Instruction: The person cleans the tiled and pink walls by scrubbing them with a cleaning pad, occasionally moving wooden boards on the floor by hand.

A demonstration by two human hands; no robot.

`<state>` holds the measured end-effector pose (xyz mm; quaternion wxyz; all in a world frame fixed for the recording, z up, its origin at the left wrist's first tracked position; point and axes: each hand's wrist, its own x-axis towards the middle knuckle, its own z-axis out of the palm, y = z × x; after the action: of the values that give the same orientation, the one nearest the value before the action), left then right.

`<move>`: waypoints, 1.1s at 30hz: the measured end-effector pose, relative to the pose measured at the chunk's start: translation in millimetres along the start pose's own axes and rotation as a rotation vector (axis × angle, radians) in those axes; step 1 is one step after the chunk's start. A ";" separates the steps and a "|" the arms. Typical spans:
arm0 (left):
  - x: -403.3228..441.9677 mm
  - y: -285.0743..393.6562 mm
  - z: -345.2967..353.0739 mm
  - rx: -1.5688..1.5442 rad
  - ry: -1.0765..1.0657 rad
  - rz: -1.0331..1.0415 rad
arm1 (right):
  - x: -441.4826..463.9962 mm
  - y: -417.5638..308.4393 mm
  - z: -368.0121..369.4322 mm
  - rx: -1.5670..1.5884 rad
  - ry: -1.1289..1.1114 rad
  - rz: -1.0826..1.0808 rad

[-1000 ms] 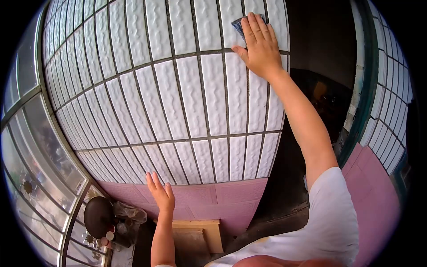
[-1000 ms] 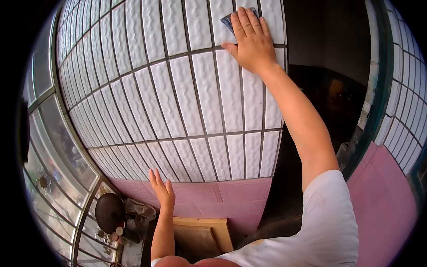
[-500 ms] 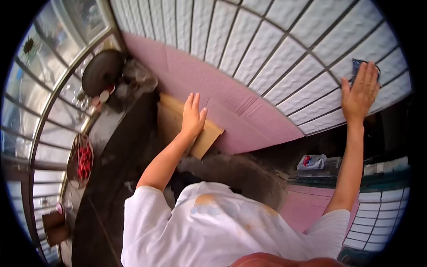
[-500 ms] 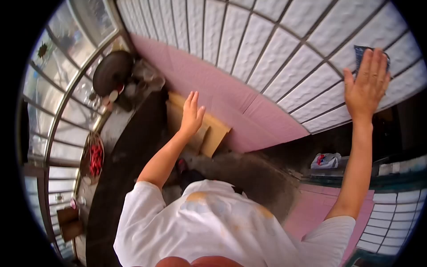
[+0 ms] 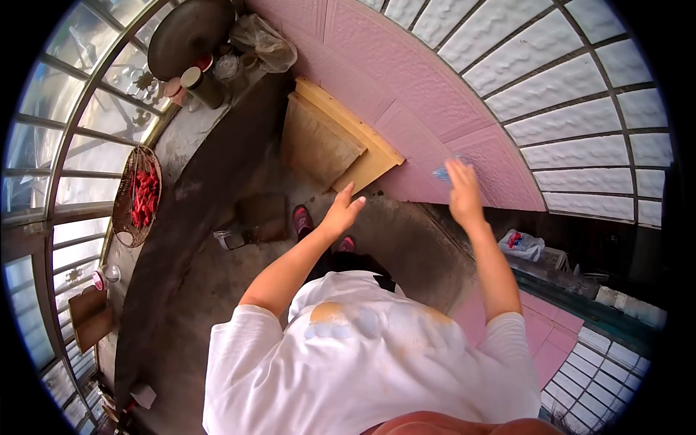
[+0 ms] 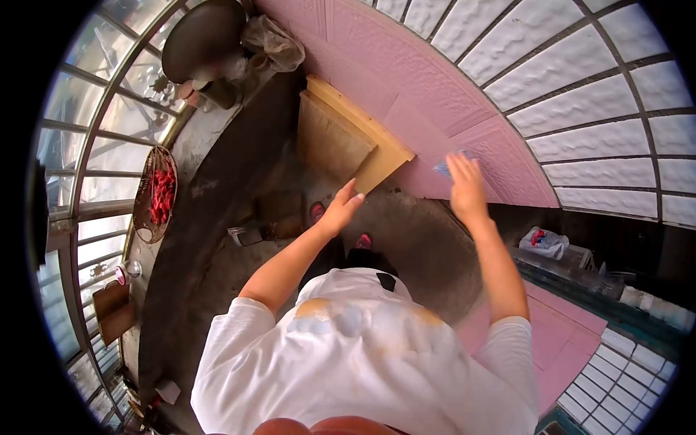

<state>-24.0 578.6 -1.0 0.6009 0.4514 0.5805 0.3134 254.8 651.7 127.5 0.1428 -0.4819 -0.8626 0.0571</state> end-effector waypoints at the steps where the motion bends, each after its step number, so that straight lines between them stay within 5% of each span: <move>1: 2.1 5.8 0.3 -0.247 -0.067 -0.075 | 2.5 -19.0 33.9 0.150 0.006 0.043; 8: 32.2 12.0 -35.7 -0.831 0.079 -0.543 | 43.7 -147.2 167.8 0.818 -0.321 0.450; 10: 46.5 -10.3 -53.3 -0.910 0.255 -0.489 | 58.6 -158.6 186.5 0.824 -0.415 0.398; 14: 68.0 -57.9 -98.3 -0.817 0.276 -0.462 | 75.8 -145.9 220.7 0.868 -0.409 0.222; 18: 95.8 -83.9 -127.1 -0.721 0.300 -0.515 | 101.9 -72.6 240.4 0.462 -0.209 0.365; 20: 115.5 -93.8 -128.0 -0.665 0.282 -0.553 | 116.2 -34.6 247.4 0.339 -0.302 0.495; 23: 154.0 -96.0 -119.6 -0.524 0.266 -0.599 | 127.3 2.5 260.9 0.032 -0.340 0.415; 33: 275.1 -79.5 -61.5 -0.114 0.370 -0.661 | 117.1 2.3 284.2 -0.005 -0.280 0.418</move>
<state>-60.4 805.8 -182.1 0.5787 0.1414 0.7751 0.2107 113.1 763.4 -121.4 0.0058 -0.6377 -0.7557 0.1492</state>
